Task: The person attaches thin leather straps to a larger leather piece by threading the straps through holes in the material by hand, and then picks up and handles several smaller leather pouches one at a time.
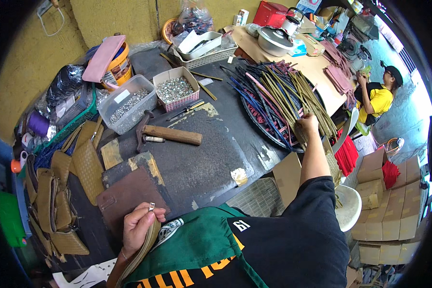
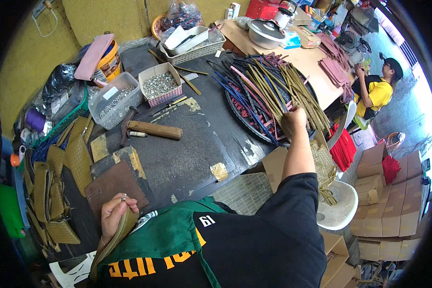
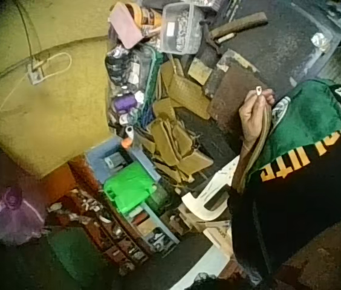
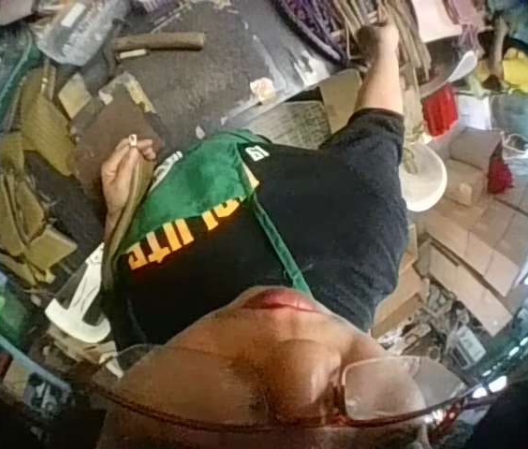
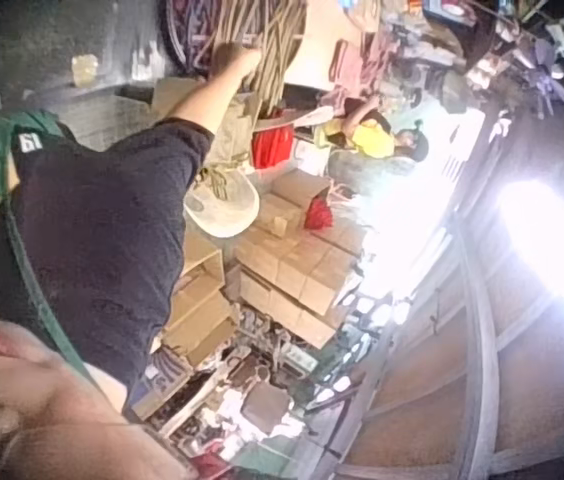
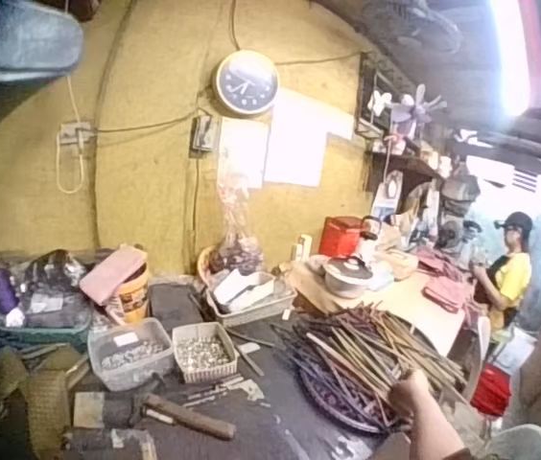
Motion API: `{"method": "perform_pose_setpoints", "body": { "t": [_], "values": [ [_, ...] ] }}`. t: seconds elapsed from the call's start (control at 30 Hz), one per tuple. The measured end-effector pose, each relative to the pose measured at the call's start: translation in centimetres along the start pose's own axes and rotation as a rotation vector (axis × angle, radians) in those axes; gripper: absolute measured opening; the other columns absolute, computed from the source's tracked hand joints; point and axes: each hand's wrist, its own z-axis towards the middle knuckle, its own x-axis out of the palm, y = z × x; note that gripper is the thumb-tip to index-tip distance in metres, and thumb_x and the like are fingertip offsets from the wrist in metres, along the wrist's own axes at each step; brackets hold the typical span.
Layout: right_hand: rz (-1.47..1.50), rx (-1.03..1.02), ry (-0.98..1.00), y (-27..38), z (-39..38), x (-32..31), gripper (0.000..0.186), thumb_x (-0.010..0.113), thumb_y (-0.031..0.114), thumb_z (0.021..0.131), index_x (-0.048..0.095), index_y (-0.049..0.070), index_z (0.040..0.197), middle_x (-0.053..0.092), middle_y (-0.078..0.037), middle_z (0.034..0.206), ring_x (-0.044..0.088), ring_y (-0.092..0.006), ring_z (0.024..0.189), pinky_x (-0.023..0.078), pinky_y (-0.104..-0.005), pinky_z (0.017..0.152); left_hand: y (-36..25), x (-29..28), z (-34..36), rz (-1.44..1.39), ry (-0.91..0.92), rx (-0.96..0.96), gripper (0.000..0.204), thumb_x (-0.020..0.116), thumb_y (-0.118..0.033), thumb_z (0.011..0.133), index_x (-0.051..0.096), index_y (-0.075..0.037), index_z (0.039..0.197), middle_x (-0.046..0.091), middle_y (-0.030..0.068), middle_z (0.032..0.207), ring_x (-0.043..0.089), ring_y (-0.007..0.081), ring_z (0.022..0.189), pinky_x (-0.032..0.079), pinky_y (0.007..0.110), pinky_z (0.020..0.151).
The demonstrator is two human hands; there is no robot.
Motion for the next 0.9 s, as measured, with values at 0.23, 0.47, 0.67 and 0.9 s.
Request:
{"method": "perform_pose_setpoints", "body": {
  "t": [0.23, 0.47, 0.67, 0.9],
  "values": [
    [-0.127, -0.053, -0.13, 0.4, 1.3, 1.9, 0.023, 0.064, 0.026, 0.066, 0.063, 0.008, 0.079, 0.06, -0.016, 0.074, 0.058, -0.0303, 0.071, 0.046, -0.0362, 0.066, -0.2, 0.1, -0.2, 0.035, 0.013, -0.045, 0.02, 0.042, -0.003, 0.081, 0.058, 0.008, 0.085, 0.053, 0.0103, 0.076, 0.051, 0.014, 0.07, 0.041, 0.024, 0.065],
    [-0.131, -0.024, -0.202, 0.9, 1.3, -0.7, 0.021, 0.063, 0.021, 0.066, 0.06, 0.0, 0.07, 0.059, -0.018, 0.067, 0.058, -0.0285, 0.062, 0.046, -0.0362, 0.057, -0.8, 0.3, -0.2, -0.038, 0.032, -0.114, 0.025, 0.041, -0.004, 0.082, 0.048, 0.006, 0.105, 0.054, 0.0095, 0.081, 0.051, 0.0127, 0.073, 0.041, 0.024, 0.069],
    [1.547, 0.113, 0.866, 17.1, -13.7, -2.2, 0.02, 0.053, 0.005, 0.076, 0.051, 0.0, 0.094, 0.053, -0.002, 0.069, 0.05, -0.0098, 0.054, 0.043, -0.0207, 0.051, -1.1, 1.2, 0.4, -0.059, 0.046, -0.122, 0.028, 0.039, -0.003, 0.083, 0.044, 0.005, 0.11, 0.054, 0.0104, 0.085, 0.052, 0.0135, 0.077, 0.041, 0.024, 0.071],
    [1.709, 0.057, 1.222, 25.5, -27.5, -0.6, 0.014, 0.057, 0.007, 0.077, 0.052, 0.004, 0.09, 0.056, -0.003, 0.073, 0.055, -0.0113, 0.063, 0.046, -0.0225, 0.059, -0.7, 1.5, 1.9, 0.025, 0.04, -0.223, 0.025, 0.042, -0.016, 0.086, 0.053, 0.003, 0.1, 0.055, 0.0084, 0.081, 0.053, 0.0102, 0.065, 0.041, 0.02, 0.06]
  ]
}}
